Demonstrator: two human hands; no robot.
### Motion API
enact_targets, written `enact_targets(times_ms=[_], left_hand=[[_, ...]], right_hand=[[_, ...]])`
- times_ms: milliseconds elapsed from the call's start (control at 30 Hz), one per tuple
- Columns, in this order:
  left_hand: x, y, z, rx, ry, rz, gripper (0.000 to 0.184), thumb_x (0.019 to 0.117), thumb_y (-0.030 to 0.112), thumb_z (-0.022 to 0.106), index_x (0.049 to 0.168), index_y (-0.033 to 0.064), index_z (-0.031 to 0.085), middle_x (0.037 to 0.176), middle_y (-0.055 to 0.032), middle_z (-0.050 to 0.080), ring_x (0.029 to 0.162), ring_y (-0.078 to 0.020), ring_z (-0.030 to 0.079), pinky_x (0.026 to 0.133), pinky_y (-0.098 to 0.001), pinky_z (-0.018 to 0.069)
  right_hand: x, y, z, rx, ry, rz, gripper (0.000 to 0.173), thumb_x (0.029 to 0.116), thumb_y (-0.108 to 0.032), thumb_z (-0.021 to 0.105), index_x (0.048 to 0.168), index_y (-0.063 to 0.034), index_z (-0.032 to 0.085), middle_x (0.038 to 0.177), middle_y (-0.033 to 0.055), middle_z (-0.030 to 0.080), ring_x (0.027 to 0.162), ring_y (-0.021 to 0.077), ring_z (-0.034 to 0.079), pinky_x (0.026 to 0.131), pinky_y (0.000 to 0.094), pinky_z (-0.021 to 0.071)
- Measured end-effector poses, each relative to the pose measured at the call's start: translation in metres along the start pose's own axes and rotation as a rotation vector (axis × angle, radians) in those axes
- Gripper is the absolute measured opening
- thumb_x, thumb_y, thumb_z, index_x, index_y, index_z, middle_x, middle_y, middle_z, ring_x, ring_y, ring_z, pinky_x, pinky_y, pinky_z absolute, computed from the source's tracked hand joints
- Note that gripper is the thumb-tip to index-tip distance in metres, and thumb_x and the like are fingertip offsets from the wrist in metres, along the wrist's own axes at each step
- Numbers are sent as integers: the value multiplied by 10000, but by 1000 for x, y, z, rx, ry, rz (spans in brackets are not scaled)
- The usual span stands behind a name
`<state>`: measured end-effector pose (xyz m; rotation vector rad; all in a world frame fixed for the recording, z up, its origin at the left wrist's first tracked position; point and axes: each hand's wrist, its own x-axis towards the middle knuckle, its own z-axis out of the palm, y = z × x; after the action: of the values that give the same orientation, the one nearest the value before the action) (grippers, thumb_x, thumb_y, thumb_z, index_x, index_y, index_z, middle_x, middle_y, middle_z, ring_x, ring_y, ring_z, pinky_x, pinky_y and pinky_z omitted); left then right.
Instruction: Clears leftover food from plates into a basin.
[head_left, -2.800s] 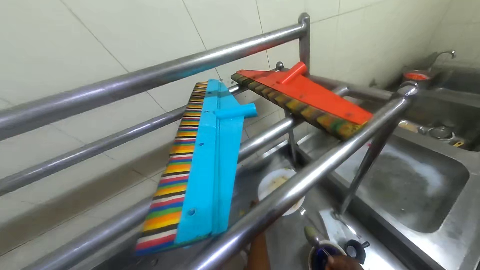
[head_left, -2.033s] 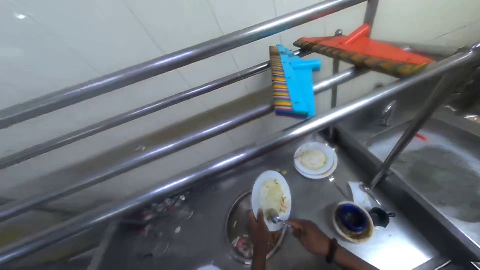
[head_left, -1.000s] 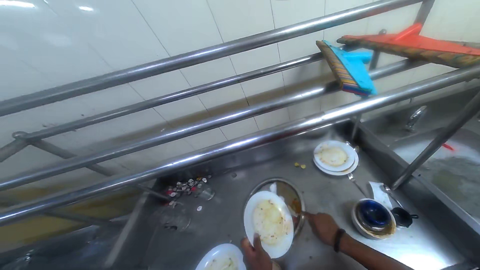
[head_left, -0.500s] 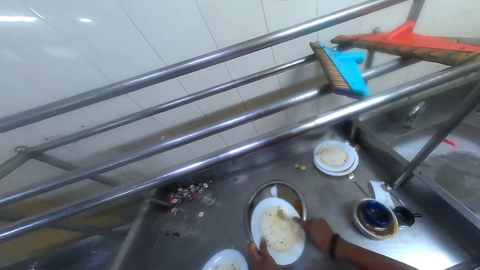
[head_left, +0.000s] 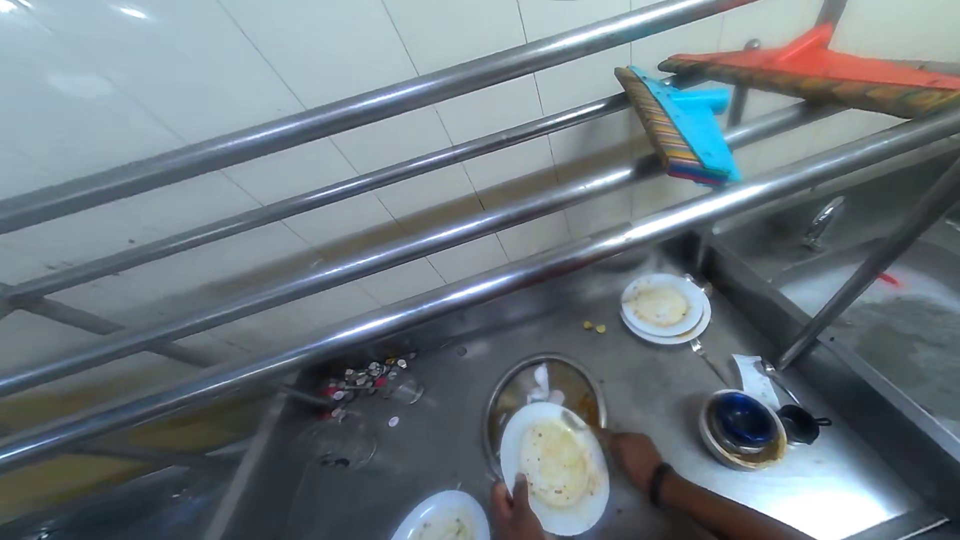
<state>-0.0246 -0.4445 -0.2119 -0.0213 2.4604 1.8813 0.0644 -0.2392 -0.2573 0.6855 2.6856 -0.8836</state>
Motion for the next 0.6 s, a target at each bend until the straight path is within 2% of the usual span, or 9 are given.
enact_targets(times_ms=[67,100,200,267,333,433,533,600], left_hand=[[-1,2,-3,-2,12,-14,186,1036,134,565,1002,-47,579,806,-133,592,730,-193,622,716,-390,556],[-1,2,-6,-3,16,-19,188,1037,136,564,1012,-50,580,818,-140,600,741,-199,631,725,-397,561],[2,-3,-9,5,-14,-15,185,1034,144,575,1000,-38,584,832,-138,600,764,-204,629,736,-398,556],[2,-4,-5,22,-53,1,182,1026,141,583,986,-37,599,815,-131,601,751,-197,628,727,-389,556],[-2,1,-2,43,-73,-6,176,1027,139,587,1002,-34,602,814,-127,610,746,-193,635,722,-385,562],[-7,0,-8,10,-23,-36,172,1024,135,592,986,-32,597,808,-125,603,739,-192,634,715,-379,562],[-5,-5,-33,-71,103,-106,185,1027,133,596,926,-19,564,779,-116,574,712,-191,606,689,-371,545],[-3,-12,-59,-137,228,-178,193,1038,143,592,956,-30,568,816,-137,602,735,-202,632,700,-384,571]], right_hand=[[5,10,-7,36,8,72,488,1084,-251,364,1560,-323,440,1160,190,723,1069,414,695,906,624,532],[1,8,-9,44,13,40,488,1085,-256,360,1560,-333,440,1155,183,725,1064,409,696,908,618,531],[-26,-13,-7,31,45,-203,484,1078,-226,398,1538,-355,471,1096,165,740,978,398,718,844,612,554],[-30,-27,-5,-7,34,-277,516,1060,-183,424,1543,-362,458,1065,169,735,940,399,716,806,606,553],[-16,-27,0,-21,53,-205,530,1051,-170,416,1551,-342,454,1066,184,733,949,414,713,810,611,550],[9,-4,-6,-16,43,11,481,1076,-236,386,1544,-311,470,1161,197,721,1058,425,693,896,625,531],[5,18,-13,-9,57,111,485,1088,-254,375,1559,-338,454,1174,190,726,1077,422,694,920,625,529],[-7,29,-10,18,94,104,476,1086,-258,382,1545,-343,476,1131,186,738,1034,417,708,899,624,538]])
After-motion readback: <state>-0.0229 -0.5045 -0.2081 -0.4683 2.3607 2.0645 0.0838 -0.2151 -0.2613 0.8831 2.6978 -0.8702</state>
